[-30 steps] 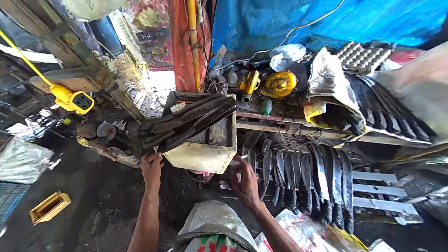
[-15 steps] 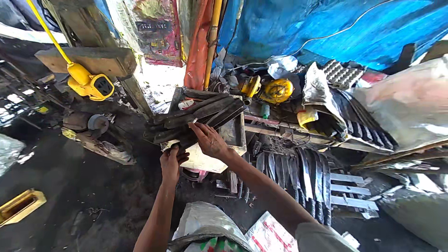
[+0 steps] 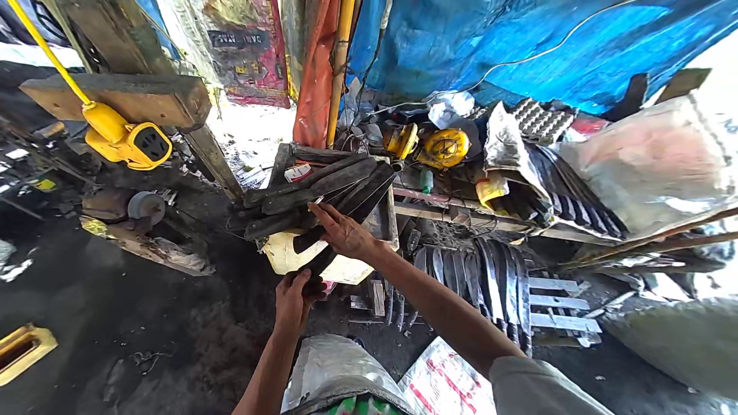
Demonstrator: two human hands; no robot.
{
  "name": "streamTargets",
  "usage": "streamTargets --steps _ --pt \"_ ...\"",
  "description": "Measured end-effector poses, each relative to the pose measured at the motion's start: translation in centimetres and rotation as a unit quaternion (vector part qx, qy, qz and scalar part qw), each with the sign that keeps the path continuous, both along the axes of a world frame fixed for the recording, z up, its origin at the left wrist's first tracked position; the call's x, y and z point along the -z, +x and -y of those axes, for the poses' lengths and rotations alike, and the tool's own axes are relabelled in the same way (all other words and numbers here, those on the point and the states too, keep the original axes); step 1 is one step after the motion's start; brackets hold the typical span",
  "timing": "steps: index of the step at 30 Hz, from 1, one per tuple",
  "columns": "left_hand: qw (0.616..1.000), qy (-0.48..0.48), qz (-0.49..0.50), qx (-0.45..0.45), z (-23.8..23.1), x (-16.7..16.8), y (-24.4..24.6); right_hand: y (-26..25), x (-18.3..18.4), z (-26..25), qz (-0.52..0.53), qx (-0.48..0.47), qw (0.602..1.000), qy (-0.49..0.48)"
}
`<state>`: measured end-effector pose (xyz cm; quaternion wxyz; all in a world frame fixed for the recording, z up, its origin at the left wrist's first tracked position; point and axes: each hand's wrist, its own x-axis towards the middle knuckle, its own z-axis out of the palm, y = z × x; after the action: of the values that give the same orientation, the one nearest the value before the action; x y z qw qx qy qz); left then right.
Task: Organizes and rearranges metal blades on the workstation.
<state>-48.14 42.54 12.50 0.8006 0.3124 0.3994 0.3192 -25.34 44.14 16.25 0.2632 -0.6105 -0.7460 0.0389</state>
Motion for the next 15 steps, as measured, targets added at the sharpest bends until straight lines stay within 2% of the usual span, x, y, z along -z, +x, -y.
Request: streamTargets --steps 2,3,4,6,9,10,11,13,15 --pt "0.997 0.056 -0.046 0.037 -0.1 0.1 0.0 0.0 0.1 0.4 -0.018 0.015 1.000 0.012" --pt "0.986 0.117 -0.103 0.066 -0.3 0.2 0.1 0.0 0.1 0.6 -0.024 0.023 0.999 0.021" --pt "0.956 0.200 -0.192 0.094 -0.6 0.3 0.2 0.0 0.1 0.9 -0.028 0.032 0.999 0.032" --pt "0.829 0.379 -0.389 0.132 -0.8 0.0 0.6 0.1 0.1 2.0 -0.039 0.060 0.996 0.054" --pt "0.622 0.539 -0.539 0.178 -0.6 -0.7 1.5 0.1 0.0 5.0 -0.093 0.111 0.985 0.098" --pt "0.567 0.568 -0.569 0.181 -0.5 -0.6 1.8 0.1 0.2 6.4 -0.115 0.129 0.978 0.115" --pt "0.533 0.586 -0.582 0.182 -0.5 -0.6 2.1 0.1 0.6 7.8 -0.138 0.146 0.972 0.125" --pt "0.505 0.606 -0.584 0.190 -0.5 -0.8 2.8 0.3 1.8 10.8 -0.182 0.181 0.959 0.124" --pt "0.510 0.591 -0.582 0.229 -0.5 -1.4 3.7 0.3 3.2 13.8 -0.206 0.219 0.947 0.113"
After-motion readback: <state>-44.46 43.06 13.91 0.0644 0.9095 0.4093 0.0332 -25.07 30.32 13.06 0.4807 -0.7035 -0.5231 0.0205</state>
